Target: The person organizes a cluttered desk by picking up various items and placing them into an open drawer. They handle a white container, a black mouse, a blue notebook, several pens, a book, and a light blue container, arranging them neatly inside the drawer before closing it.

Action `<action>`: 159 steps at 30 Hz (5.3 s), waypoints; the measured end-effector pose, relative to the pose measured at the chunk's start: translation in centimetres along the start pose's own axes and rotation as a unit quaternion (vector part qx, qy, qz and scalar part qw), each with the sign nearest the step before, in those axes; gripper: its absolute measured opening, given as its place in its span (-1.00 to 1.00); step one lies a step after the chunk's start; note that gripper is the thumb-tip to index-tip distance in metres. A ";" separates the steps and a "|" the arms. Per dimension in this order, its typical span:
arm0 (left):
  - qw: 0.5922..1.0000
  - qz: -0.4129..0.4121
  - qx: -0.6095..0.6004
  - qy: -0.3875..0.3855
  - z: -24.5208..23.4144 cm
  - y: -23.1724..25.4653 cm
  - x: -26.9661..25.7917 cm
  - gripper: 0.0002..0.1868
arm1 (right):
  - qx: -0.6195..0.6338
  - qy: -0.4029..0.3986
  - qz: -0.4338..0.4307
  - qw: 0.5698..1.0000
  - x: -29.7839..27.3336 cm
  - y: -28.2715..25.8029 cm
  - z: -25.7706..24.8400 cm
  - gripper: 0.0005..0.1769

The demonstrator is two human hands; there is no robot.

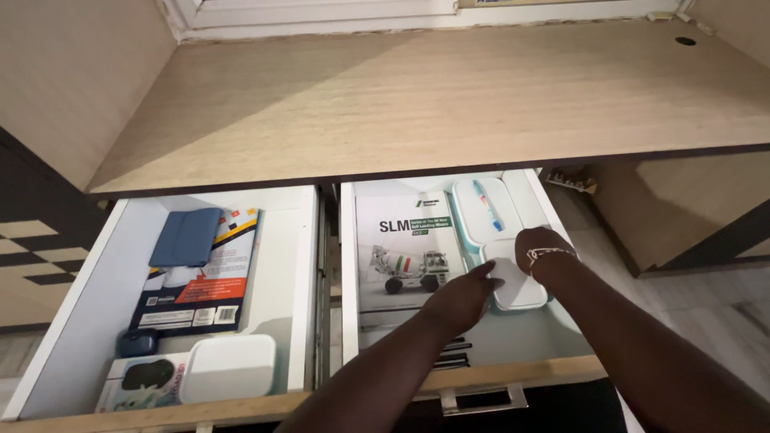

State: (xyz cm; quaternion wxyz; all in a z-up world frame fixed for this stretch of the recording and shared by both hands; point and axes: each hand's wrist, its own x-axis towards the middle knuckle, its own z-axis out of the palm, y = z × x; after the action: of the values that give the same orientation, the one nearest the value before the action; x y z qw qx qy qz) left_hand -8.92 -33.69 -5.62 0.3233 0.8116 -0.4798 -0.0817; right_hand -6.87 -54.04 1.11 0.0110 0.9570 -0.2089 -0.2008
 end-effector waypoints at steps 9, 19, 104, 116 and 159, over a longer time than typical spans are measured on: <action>0.990 -0.105 -0.042 0.083 -1.4 1.1 0.1 -0.37 | -0.076 0.050 -0.061 0.994 -3.1 -3.0 -1.0 -0.29; 0.982 -0.171 -0.045 0.074 -2.0 0.7 -0.6 -0.55 | -0.066 0.054 -0.053 0.995 -3.6 -5.2 0.5 -0.19; 0.830 -0.537 0.127 0.075 -27.9 -24.0 -21.9 -0.25 | 0.044 0.236 -0.357 0.903 7.4 -33.0 -11.9 -0.31; 0.960 -0.226 0.132 0.103 -21.4 -25.3 -19.1 -0.45 | 0.040 0.232 -0.343 0.909 7.0 -33.1 -12.0 -0.30; 0.810 -0.439 0.151 -0.358 -27.3 -24.8 -35.4 -0.67 | 0.062 0.259 -0.362 0.893 7.5 -32.8 -11.7 -0.31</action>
State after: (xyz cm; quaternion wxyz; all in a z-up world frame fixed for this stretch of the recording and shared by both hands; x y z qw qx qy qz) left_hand 2.57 16.12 -5.68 -0.0688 0.8875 -0.1604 -0.4265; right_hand 16.88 -27.88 5.52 -0.0679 0.9833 0.1506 0.0770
